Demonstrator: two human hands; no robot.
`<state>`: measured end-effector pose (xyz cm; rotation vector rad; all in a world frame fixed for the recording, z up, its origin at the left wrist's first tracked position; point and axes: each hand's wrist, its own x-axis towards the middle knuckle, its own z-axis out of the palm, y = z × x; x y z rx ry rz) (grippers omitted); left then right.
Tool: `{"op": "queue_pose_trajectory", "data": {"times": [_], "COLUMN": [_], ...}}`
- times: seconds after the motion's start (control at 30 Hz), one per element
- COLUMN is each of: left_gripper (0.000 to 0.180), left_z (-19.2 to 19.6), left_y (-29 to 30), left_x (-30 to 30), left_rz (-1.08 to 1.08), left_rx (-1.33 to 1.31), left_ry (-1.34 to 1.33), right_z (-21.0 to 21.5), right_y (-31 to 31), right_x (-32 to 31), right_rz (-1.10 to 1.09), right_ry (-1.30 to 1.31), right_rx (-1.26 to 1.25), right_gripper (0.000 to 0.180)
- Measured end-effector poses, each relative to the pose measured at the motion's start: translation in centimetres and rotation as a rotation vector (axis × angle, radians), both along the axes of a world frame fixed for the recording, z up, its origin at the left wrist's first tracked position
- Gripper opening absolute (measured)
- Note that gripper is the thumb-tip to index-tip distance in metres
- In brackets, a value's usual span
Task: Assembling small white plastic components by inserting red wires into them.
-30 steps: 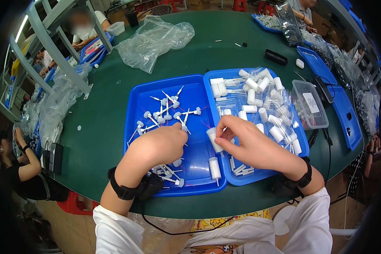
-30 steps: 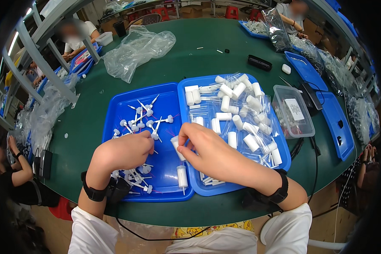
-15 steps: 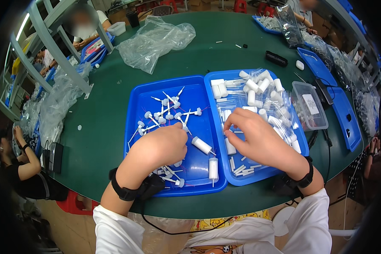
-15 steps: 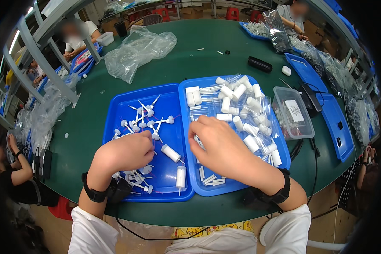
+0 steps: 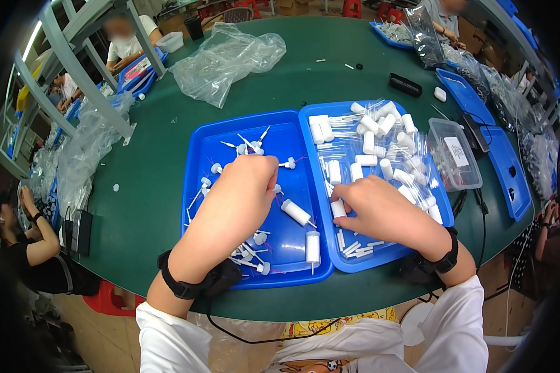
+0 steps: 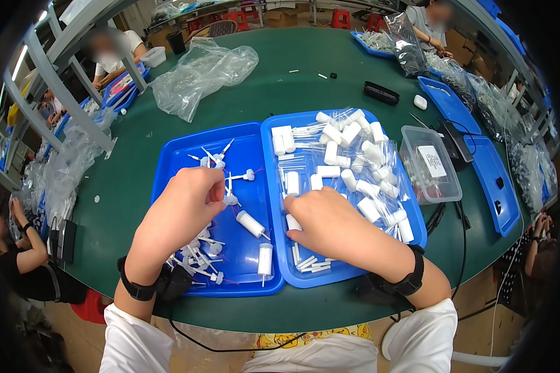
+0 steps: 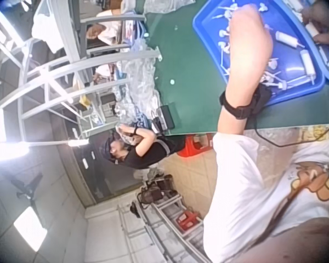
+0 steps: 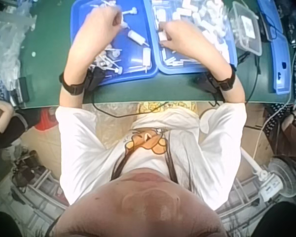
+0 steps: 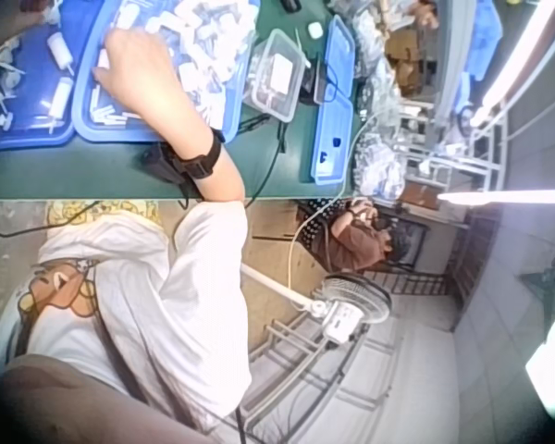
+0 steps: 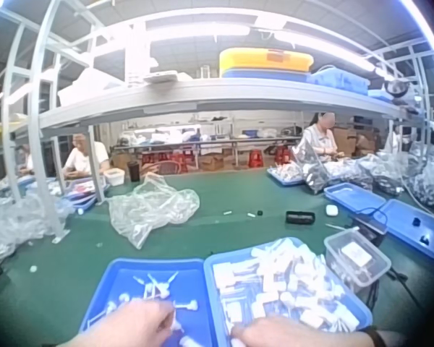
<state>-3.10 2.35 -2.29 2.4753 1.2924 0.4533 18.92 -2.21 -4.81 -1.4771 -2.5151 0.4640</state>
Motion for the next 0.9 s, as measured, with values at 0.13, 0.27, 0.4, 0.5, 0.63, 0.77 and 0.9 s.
{"op": "queue_pose_trajectory", "data": {"times": [0.13, 0.27, 0.4, 0.5, 0.63, 0.77, 0.9], "left_gripper": [0.008, 0.012, 0.022, 0.027, 0.034, 0.034, 0.034], "left_z": [-0.3, -1.2, -1.4, -0.9, -0.4, -0.2, 0.3], "left_y": [0.2, -0.2, 0.0, -0.1, -0.5, -0.3, -0.4], "left_x": [0.3, -0.1, -0.8, -0.7, -0.1, 0.3, 0.9], "left_rz": [-0.012, 0.028, -0.018, 0.02, 0.05, 0.023, 0.033], "left_rx": [0.035, 0.086, 0.041, 0.043, 0.091, 0.131, 0.117], "left_ry": [-0.112, -0.112, 0.145, 0.241, 0.256, 0.223, -0.041], "right_z": [0.3, 0.6, 0.9, 1.7, 1.9, 1.9, 2.1], "right_y": [-0.1, -0.4, -0.4, -0.4, -0.2, -0.3, -0.2], "right_x": [-0.1, -0.3, -0.3, -0.7, -0.8, -0.9, -1.0], "right_rz": [-0.051, -0.108, -0.116, -0.122, -0.136, -0.113, -0.089], "right_ry": [0.004, 0.136, 0.23, 0.347, 0.512, 0.631, 0.699], "right_rx": [-0.051, 0.07, 0.115, 0.11, 0.034, 0.089, 0.122], "right_gripper": [0.025, 0.023, 0.021, 0.021, 0.022, 0.023, 0.02]}}
